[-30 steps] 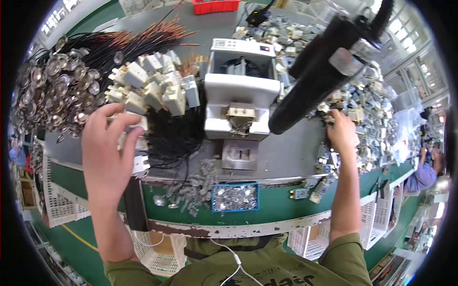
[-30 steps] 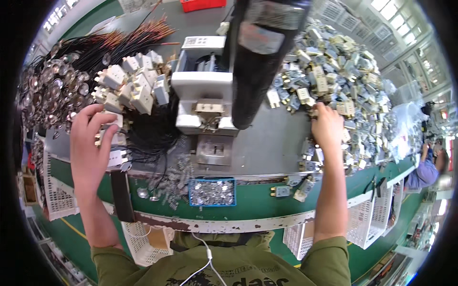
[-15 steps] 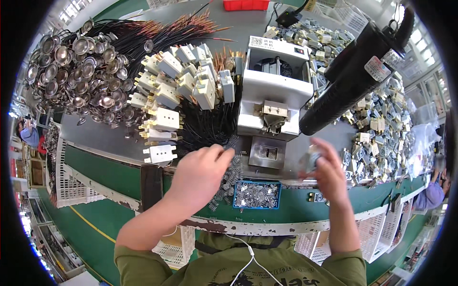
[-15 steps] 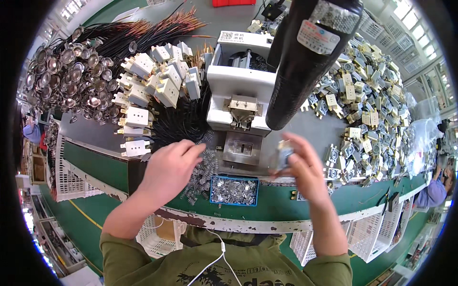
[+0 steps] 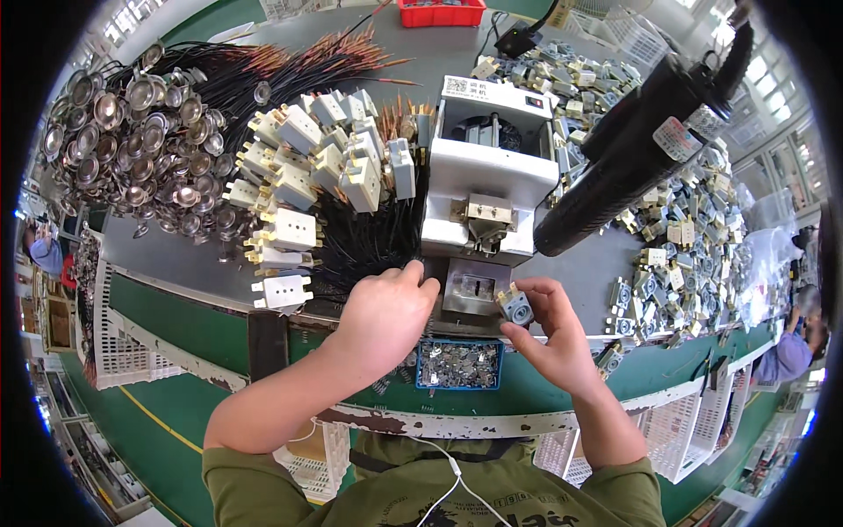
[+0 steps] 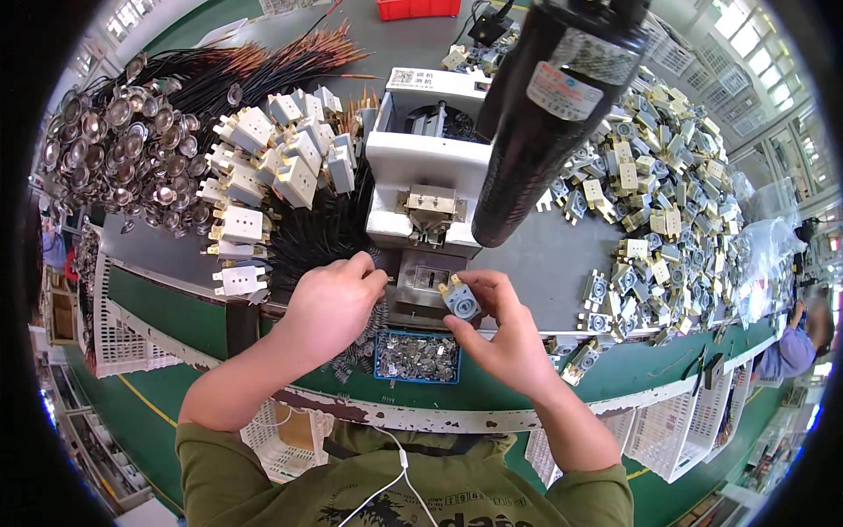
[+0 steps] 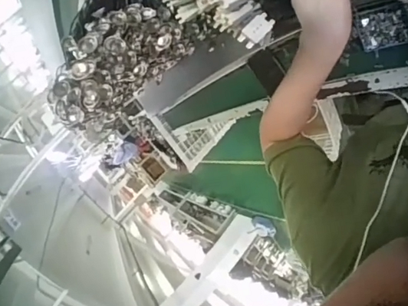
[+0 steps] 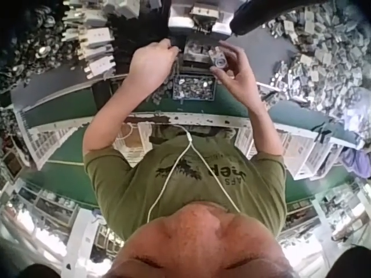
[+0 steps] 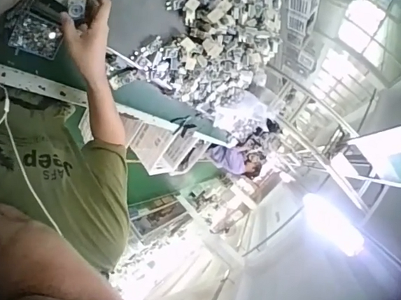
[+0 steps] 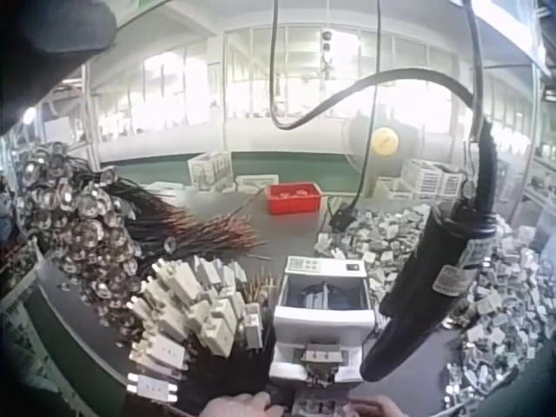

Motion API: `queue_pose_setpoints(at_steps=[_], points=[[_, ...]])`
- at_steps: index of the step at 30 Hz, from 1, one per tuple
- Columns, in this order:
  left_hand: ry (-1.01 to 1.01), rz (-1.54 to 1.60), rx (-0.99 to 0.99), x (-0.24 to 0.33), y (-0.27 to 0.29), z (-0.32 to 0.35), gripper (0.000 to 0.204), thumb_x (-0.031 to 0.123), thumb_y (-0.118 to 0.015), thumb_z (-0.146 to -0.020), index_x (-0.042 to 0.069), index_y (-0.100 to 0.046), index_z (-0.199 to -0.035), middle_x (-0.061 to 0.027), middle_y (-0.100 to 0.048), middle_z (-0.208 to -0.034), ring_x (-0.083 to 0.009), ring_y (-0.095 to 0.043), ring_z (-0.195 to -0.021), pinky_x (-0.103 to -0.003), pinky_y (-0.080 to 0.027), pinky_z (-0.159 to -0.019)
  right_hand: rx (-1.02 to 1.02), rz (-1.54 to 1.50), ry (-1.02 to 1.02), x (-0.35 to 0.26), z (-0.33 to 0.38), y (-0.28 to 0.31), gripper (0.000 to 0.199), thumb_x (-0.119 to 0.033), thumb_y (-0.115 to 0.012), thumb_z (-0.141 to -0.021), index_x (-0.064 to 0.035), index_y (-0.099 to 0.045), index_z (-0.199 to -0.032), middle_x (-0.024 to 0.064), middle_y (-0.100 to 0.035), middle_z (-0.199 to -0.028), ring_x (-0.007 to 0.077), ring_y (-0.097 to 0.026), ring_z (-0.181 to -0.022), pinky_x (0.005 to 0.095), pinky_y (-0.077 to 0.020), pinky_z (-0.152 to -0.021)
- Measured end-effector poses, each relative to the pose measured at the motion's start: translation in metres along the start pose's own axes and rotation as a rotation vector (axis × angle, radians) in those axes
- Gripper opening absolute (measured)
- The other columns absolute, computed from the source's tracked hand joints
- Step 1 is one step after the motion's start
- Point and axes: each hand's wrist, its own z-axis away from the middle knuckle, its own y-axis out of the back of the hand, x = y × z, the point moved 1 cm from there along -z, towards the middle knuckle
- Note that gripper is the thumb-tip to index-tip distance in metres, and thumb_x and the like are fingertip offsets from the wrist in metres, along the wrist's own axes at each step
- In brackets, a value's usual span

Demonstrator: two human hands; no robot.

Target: Assemble electrical components and organize wire bundles using an electric screwdriver.

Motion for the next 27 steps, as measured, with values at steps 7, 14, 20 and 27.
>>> queue_pose_setpoints(at_steps=[7,14,20,27], points=[[0.108,0.436,0.129,-0.009,0.026,0.007,0.015,0.009,-0.07,-0.088,0.004,-0.06,-0.098,-0.0092,-0.066,-0.097,-0.0242,-0.07,-0.083,-0.033,-0.055,-0.065,0.003,0.454,0.281,-0.018,-0.015,0.006,0.039,0.002,-0.07,-0.085,-0.004,-0.06,-0.122,0.0111,-0.065,-0.11,0.0243,-0.064,-0.094,0.0352,-0.0525,-0.084],[0.066,0.605,0.243,-0.016,0.022,0.01,0.019,0.004,-0.072,-0.087,0.003,-0.07,-0.106,-0.0093,-0.067,-0.103,-0.0231,-0.069,-0.081,-0.033,-0.056,-0.07,-0.098,0.962,0.468,-0.017,-0.027,-0.009,0.042,-0.005,-0.071,-0.08,-0.0166,-0.067,-0.12,0.0126,-0.064,-0.11,0.0311,-0.061,-0.095,0.0402,-0.051,-0.087],[0.04,0.608,0.293,-0.02,0.016,0.016,0.019,0.004,-0.072,-0.087,0.004,-0.071,-0.106,-0.0098,-0.069,-0.1,-0.0247,-0.069,-0.083,-0.033,-0.057,-0.071,-0.254,1.129,0.343,-0.033,-0.025,0.008,0.043,-0.007,-0.072,-0.078,-0.0078,-0.067,-0.121,0.0071,-0.066,-0.089,0.0264,-0.06,-0.093,0.0377,-0.0511,-0.085],[-0.001,0.547,0.261,-0.019,0.012,0.012,0.02,0.007,-0.071,-0.088,0.004,-0.069,-0.108,-0.0118,-0.071,-0.098,-0.0282,-0.071,-0.083,-0.036,-0.057,-0.071,-0.155,0.917,0.527,-0.015,-0.026,0.002,0.05,-0.014,-0.08,-0.073,-0.0152,-0.068,-0.121,0.0103,-0.065,-0.111,0.028,-0.062,-0.091,0.0404,-0.0518,-0.087]])
